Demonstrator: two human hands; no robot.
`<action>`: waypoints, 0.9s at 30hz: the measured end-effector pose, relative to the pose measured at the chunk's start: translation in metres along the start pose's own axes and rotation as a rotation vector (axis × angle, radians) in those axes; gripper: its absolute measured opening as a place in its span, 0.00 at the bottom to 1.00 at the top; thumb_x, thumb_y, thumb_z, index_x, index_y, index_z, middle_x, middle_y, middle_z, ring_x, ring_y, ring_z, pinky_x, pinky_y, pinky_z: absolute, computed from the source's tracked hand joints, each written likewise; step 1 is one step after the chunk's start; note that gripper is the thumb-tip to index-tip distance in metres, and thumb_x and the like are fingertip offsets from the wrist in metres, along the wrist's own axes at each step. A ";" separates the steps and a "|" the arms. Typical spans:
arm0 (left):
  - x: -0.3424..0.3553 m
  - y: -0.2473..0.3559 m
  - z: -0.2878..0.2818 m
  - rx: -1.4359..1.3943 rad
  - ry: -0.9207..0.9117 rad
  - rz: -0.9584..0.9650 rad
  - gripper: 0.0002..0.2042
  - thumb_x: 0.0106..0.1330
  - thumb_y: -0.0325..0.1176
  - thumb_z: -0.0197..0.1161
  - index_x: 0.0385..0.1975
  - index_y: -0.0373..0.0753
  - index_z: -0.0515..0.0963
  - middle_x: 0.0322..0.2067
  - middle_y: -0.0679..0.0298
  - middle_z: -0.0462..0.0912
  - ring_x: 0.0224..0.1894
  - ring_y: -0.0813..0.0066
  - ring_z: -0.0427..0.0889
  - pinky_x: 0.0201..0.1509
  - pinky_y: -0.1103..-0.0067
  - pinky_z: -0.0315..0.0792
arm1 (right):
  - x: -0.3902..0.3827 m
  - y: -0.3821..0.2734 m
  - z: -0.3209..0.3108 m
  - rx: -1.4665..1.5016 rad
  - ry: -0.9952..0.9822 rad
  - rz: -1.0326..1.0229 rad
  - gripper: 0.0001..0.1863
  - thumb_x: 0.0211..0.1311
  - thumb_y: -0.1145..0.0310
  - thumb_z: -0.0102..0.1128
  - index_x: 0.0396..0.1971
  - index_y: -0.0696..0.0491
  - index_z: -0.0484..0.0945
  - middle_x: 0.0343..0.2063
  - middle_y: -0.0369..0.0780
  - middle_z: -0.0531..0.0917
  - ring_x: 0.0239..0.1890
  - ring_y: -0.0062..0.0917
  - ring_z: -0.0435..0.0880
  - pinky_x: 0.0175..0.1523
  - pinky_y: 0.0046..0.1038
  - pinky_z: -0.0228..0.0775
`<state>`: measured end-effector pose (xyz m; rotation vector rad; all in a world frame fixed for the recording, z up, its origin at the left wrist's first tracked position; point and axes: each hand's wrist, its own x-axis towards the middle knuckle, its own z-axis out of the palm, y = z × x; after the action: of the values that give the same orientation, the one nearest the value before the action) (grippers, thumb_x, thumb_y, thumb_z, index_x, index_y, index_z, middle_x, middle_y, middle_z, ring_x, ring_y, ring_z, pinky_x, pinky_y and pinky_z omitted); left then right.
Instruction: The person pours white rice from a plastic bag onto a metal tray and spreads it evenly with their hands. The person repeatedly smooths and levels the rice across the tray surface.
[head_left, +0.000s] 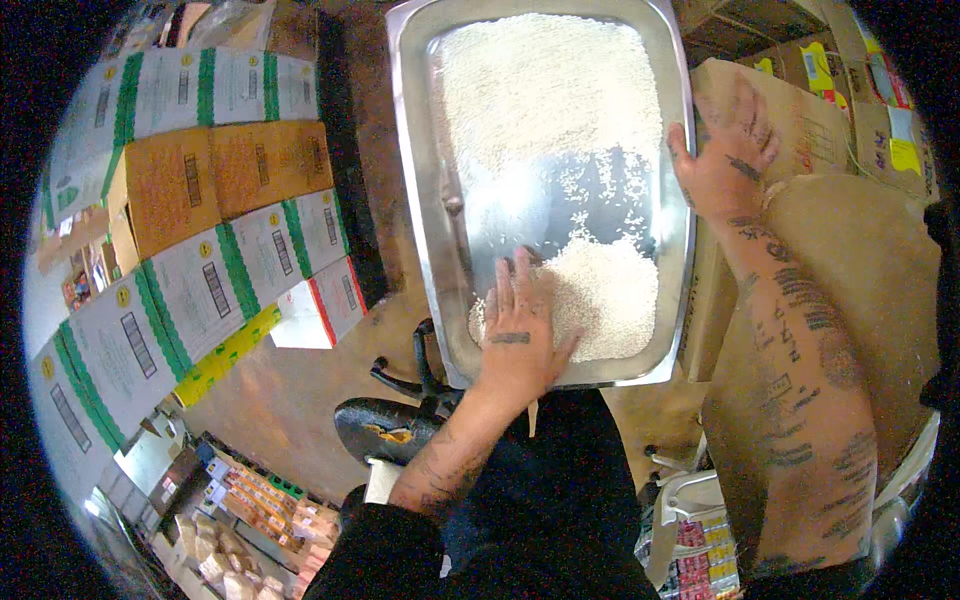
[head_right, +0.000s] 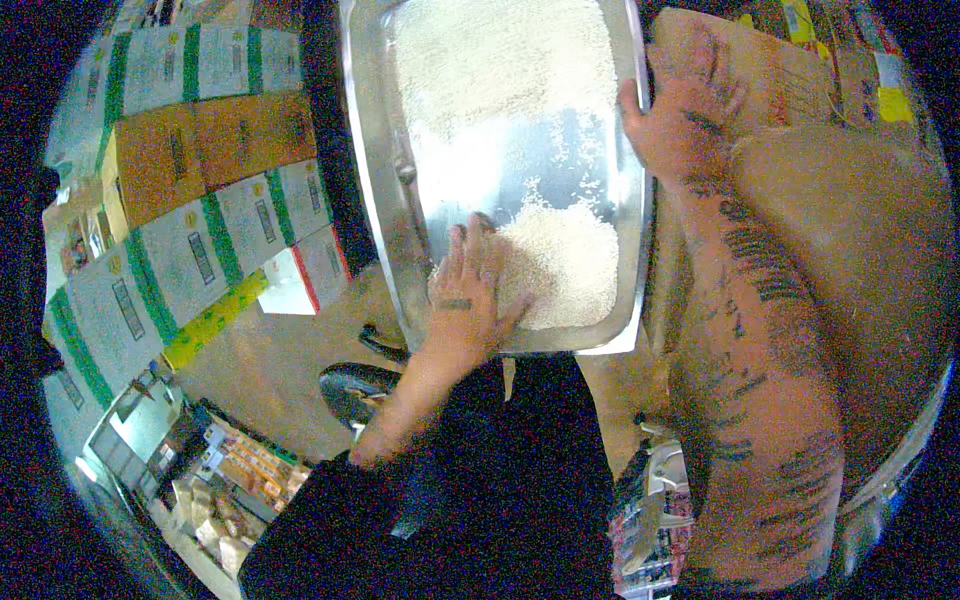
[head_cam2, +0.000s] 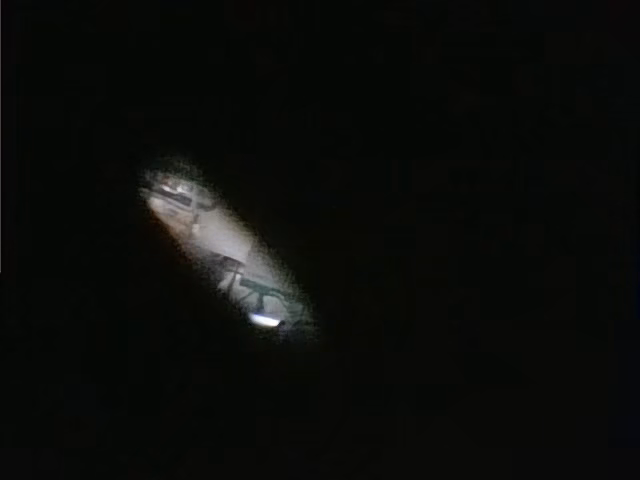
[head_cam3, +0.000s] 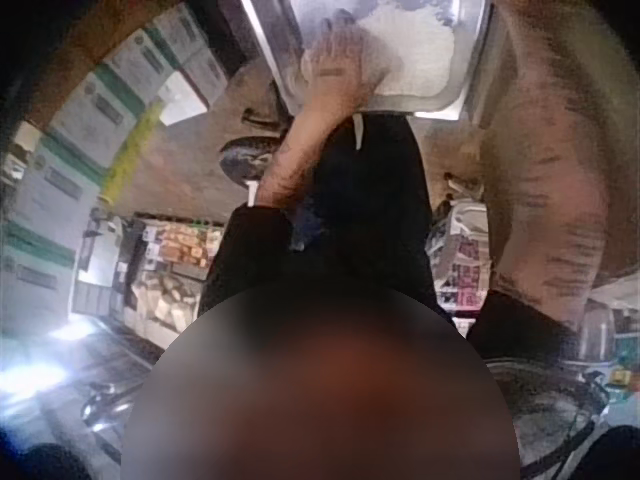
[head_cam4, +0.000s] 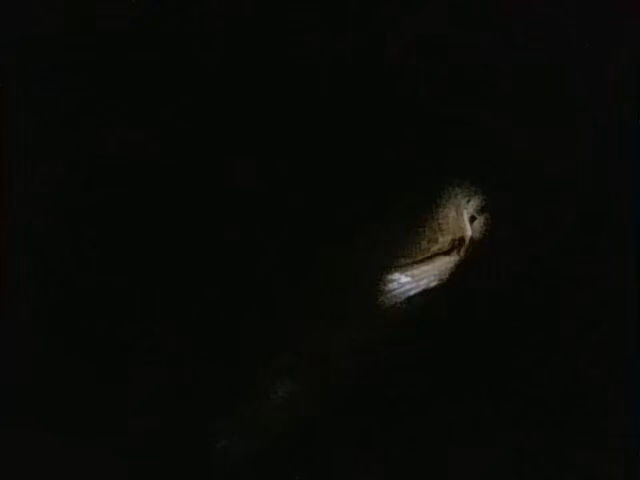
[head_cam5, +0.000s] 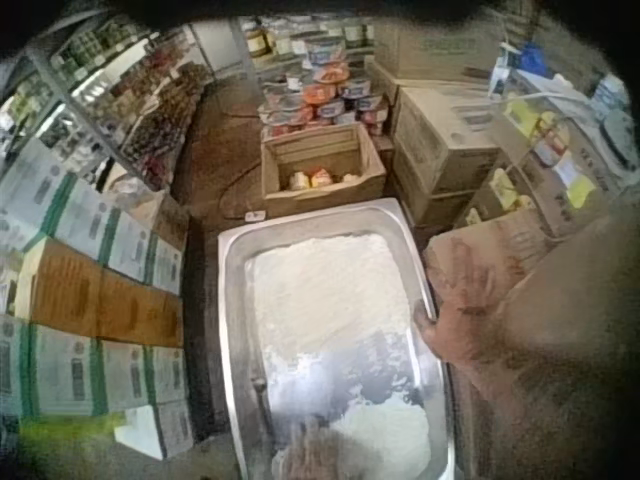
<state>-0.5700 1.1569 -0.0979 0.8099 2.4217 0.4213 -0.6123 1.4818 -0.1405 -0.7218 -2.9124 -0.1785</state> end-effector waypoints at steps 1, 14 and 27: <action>-0.005 0.002 0.000 -0.030 -0.008 -0.017 0.44 0.67 0.49 0.69 0.74 0.23 0.61 0.78 0.30 0.48 0.80 0.29 0.49 0.79 0.46 0.55 | 0.000 0.000 0.000 -0.005 0.006 -0.005 0.31 0.66 0.41 0.63 0.65 0.40 0.81 0.79 0.46 0.57 0.81 0.46 0.51 0.75 0.66 0.45; 0.046 -0.025 0.005 -0.070 -0.010 0.255 0.43 0.69 0.45 0.69 0.77 0.29 0.56 0.81 0.42 0.47 0.81 0.35 0.47 0.82 0.48 0.48 | 0.002 0.004 0.000 -0.039 0.039 -0.054 0.30 0.66 0.42 0.64 0.64 0.42 0.81 0.78 0.47 0.57 0.80 0.47 0.52 0.76 0.65 0.44; 0.090 0.001 0.001 -0.005 0.048 0.327 0.40 0.66 0.41 0.70 0.75 0.29 0.61 0.80 0.41 0.49 0.81 0.36 0.50 0.80 0.47 0.52 | 0.000 -0.001 -0.007 0.048 0.006 -0.017 0.30 0.66 0.43 0.64 0.64 0.40 0.82 0.79 0.47 0.57 0.81 0.49 0.50 0.76 0.67 0.43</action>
<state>-0.6285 1.2143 -0.1339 1.2122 2.3330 0.5760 -0.6119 1.4800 -0.1336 -0.6875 -2.9071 -0.1124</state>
